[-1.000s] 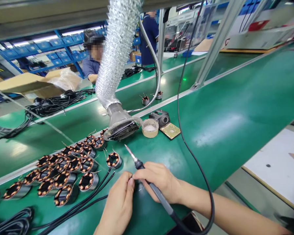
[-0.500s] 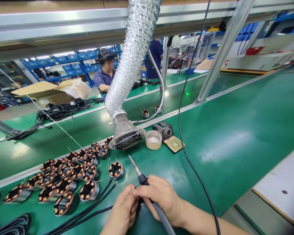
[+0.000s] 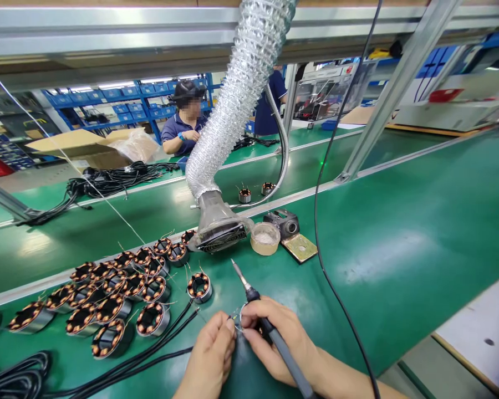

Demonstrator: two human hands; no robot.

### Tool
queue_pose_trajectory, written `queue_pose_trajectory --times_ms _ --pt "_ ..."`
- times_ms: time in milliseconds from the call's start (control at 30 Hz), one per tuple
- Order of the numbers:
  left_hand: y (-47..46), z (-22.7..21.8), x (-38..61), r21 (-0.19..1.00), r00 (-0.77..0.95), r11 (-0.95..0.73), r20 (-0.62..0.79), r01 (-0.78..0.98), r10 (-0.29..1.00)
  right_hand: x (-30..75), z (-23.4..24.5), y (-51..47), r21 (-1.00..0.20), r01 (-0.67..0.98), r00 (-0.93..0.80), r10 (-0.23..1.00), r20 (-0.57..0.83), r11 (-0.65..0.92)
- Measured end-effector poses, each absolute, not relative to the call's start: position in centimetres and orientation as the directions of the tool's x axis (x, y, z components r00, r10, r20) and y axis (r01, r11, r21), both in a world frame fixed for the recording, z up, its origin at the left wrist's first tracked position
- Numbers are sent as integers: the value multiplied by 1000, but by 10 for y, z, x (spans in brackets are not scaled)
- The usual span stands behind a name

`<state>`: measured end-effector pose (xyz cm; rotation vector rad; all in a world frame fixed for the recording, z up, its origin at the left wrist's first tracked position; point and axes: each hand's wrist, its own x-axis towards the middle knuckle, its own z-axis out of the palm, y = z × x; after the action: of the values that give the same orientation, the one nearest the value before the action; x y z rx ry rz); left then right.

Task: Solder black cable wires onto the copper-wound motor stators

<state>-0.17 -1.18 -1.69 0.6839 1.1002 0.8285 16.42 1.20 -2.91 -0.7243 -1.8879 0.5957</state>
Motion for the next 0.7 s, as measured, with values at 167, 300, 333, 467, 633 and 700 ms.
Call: queue_pose_trajectory --times_ms 167,300,333,467,633,700 --pt "-13 -19 -2 812 215 535 -493 -234 843 162 -28 15 -635 240 -339 676 654 734" --pt "-12 -22 0 824 171 520 -492 -225 854 164 -32 19 -573 262 -339 630 699 777" --pt "-12 -22 1 829 150 512 -490 -223 859 164 -33 19 -565 265 -334 624 707 782" --pt "-13 -18 5 868 83 477 -470 -139 879 167 -31 15 -604 278 -319 665 675 747" --pt "-15 -17 5 906 41 423 -422 -9 905 175 -26 9 -641 281 -316 700 641 714" --pt "-15 -16 6 915 15 404 -404 22 915 180 -23 5 -646 280 -285 704 650 710"
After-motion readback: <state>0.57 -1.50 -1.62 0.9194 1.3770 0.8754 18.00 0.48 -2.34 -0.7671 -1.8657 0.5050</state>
